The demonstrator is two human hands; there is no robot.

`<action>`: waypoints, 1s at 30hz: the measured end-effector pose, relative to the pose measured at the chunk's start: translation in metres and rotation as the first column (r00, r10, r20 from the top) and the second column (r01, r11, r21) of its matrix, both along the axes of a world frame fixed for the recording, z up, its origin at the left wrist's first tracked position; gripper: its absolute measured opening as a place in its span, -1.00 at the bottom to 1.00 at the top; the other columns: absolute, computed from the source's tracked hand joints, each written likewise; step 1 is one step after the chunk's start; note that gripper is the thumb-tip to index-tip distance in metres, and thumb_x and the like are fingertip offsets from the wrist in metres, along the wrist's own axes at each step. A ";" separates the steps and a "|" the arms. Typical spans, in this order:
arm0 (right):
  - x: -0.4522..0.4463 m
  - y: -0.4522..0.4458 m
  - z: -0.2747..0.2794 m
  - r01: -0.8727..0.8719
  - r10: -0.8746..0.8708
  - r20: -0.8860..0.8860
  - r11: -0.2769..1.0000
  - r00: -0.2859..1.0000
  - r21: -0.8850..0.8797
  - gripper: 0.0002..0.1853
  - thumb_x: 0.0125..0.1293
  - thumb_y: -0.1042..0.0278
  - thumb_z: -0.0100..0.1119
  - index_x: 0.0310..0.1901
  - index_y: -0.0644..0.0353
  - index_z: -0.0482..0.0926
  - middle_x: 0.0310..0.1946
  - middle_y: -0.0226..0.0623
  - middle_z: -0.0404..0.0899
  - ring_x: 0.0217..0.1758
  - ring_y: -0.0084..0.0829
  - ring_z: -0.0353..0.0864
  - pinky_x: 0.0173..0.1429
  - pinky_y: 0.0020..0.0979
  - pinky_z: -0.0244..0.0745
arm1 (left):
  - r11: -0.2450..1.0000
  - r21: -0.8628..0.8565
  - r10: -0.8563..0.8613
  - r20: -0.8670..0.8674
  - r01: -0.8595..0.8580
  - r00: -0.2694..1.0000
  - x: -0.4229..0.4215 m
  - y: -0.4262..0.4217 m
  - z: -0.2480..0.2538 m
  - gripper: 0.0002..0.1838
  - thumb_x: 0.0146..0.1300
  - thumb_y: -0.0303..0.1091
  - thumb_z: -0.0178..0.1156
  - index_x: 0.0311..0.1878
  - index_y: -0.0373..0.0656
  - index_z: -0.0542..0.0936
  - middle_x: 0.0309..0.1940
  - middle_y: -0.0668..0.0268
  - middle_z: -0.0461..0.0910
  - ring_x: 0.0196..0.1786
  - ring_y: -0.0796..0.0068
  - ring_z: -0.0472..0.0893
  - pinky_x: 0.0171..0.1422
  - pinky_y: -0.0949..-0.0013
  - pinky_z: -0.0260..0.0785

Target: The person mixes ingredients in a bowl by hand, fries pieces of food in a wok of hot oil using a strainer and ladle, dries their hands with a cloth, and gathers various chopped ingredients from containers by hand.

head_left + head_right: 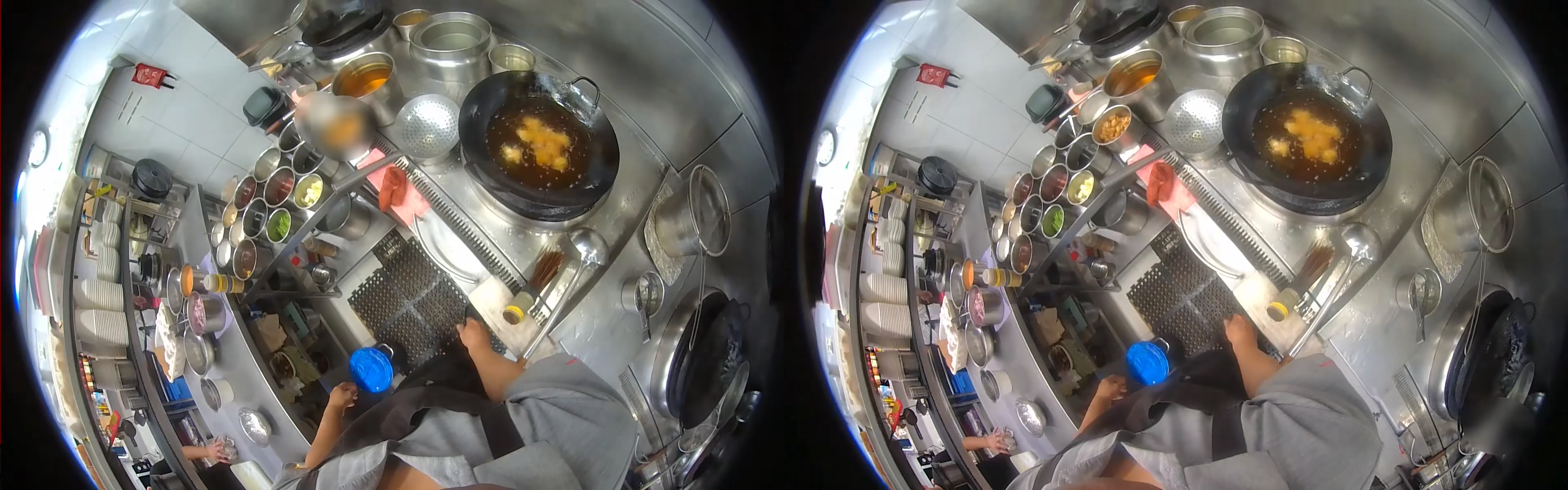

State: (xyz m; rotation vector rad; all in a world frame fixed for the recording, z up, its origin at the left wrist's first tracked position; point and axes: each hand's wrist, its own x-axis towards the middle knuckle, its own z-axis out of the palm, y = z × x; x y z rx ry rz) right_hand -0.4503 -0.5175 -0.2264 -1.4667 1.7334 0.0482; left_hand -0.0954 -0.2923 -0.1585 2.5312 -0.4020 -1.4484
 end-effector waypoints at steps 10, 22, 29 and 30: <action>-0.007 0.019 -0.152 0.692 -0.691 0.053 0.722 0.721 0.000 -0.72 0.23 0.24 0.02 -0.14 0.25 0.51 -0.35 -0.12 0.61 -0.36 -0.25 0.63 -0.28 -0.26 0.53 | 0.943 -0.069 -0.326 0.004 0.325 0.945 0.003 -0.041 0.024 -0.71 0.09 -0.37 0.12 -0.09 -0.20 0.57 -0.36 0.28 0.64 -0.42 0.53 0.59 -0.36 0.46 0.45; 0.002 0.015 -0.175 0.905 -0.926 0.252 0.344 0.282 0.250 -0.81 0.27 0.39 -0.12 -0.15 0.20 0.47 -0.46 -0.26 0.56 -0.69 -0.42 0.51 -0.70 -0.46 0.41 | 0.886 0.189 -0.440 0.058 0.423 0.896 0.127 -0.046 0.015 -0.68 0.06 -0.26 0.11 -0.14 -0.19 0.59 -0.42 0.24 0.64 -0.53 0.48 0.60 -0.37 0.40 0.46; 0.002 0.008 -0.177 0.934 -0.926 0.214 0.339 0.311 0.111 -0.82 0.28 0.30 -0.10 -0.17 0.14 0.45 -0.43 -0.26 0.53 -0.62 -0.36 0.53 -0.67 -0.38 0.43 | 0.858 -0.007 -0.511 0.064 0.513 0.857 0.151 -0.053 0.002 -0.66 0.08 -0.27 0.14 -0.07 -0.18 0.57 -0.30 0.23 0.64 -0.40 0.50 0.63 -0.33 0.39 0.48; 0.001 0.015 -0.225 0.921 -0.902 0.182 0.385 0.390 -0.067 -0.80 0.28 0.28 -0.08 -0.15 0.14 0.46 -0.39 -0.22 0.55 -0.57 -0.31 0.56 -0.60 -0.33 0.47 | 0.852 0.031 -0.523 0.059 0.522 0.850 0.150 -0.057 0.001 -0.66 0.07 -0.28 0.14 -0.06 -0.18 0.56 -0.28 0.23 0.64 -0.39 0.51 0.63 -0.33 0.39 0.48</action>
